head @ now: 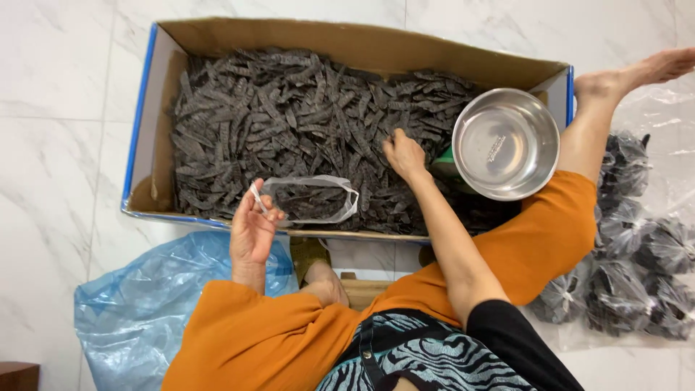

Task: The person sits on the floor and repeatedly scoops dark dried items from a large cardboard box into small clear plastic bags. They hold the bag open with one hand, fill it with the other, and then place the filled bag into a metal bowl. The process is repeated multiple times.

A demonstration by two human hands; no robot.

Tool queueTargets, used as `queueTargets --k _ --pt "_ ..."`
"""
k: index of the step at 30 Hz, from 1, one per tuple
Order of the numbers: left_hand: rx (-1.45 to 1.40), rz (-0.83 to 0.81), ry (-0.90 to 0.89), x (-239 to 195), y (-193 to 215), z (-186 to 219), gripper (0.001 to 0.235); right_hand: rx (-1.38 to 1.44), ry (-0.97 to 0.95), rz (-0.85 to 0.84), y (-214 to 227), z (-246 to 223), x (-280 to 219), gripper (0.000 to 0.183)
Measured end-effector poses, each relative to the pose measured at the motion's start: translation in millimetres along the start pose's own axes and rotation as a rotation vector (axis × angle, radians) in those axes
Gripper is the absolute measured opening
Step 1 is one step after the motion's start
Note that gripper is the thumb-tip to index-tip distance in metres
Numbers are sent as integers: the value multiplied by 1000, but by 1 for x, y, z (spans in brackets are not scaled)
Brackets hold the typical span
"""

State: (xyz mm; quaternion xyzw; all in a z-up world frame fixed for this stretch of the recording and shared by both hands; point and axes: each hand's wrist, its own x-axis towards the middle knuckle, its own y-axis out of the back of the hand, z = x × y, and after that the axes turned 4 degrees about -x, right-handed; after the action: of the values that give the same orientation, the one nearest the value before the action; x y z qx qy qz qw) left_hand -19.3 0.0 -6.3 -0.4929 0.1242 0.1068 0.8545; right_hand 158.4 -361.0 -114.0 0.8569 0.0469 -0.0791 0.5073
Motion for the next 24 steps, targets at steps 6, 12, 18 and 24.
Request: queueTargets --k 6,12,18,24 --pt "6 43 -19 -2 0 0 52 -221 -231 -294 -43 -31 53 80" --pt "-7 -2 -2 4 3 0 52 -50 -185 -136 -76 -9 48 61" --pt "-17 33 10 1 0 0 50 197 -163 -216 -37 17 6 49" --pt "-39 18 13 5 -1 -2 50 358 -77 -200 5 19 -51 45"
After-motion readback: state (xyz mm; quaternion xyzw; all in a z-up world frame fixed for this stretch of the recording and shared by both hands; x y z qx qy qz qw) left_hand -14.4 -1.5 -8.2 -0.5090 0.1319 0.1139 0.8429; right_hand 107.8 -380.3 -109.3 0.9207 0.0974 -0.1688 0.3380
